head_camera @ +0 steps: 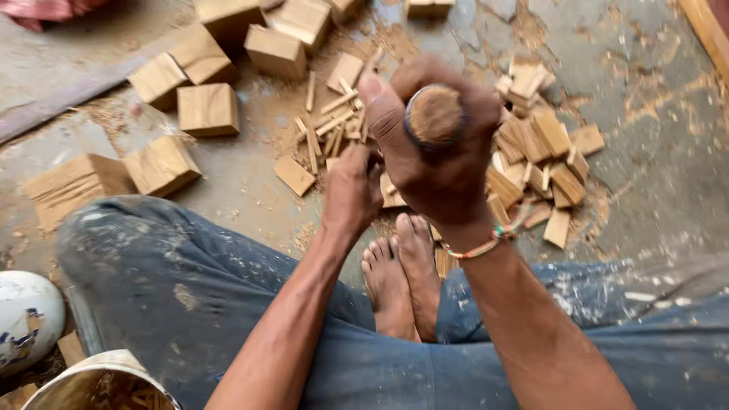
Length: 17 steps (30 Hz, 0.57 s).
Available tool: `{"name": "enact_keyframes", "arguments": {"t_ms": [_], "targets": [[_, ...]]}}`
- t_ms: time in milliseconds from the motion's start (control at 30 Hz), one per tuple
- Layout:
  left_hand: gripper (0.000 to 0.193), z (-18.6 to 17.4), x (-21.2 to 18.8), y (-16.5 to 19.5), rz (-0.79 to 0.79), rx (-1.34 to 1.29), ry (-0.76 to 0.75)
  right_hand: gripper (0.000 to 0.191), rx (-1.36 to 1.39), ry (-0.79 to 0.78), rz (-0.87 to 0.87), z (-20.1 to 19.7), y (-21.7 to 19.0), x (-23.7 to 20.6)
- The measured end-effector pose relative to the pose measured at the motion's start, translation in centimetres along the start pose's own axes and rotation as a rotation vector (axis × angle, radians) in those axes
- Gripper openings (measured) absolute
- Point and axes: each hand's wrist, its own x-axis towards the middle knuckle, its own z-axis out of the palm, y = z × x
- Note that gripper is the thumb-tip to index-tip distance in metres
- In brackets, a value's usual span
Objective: The person uses a scraper to trim and shape small blocks of wood while sitting on the floor.
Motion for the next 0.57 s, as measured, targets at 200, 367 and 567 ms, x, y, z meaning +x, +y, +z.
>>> {"name": "enact_keyframes", "arguments": {"t_ms": [200, 367, 567], "targets": [[0.023, -0.6, 0.4, 0.8, -0.024, 0.238, -0.026, 0.023, 0.016, -0.021, 0.044, -0.7, -0.1, -0.7], [0.019, -1.2, 0.5, 0.3, -0.007, 0.136, -0.035, 0.02, -0.011, -0.052, 0.017, 0.2, 1.1, -1.3], [0.029, 1.4, -0.2, -1.1, -0.02, 0.229, -0.058, 0.021, 0.132, -0.068, 0.094, 0.2, 2.7, -0.5]]}}
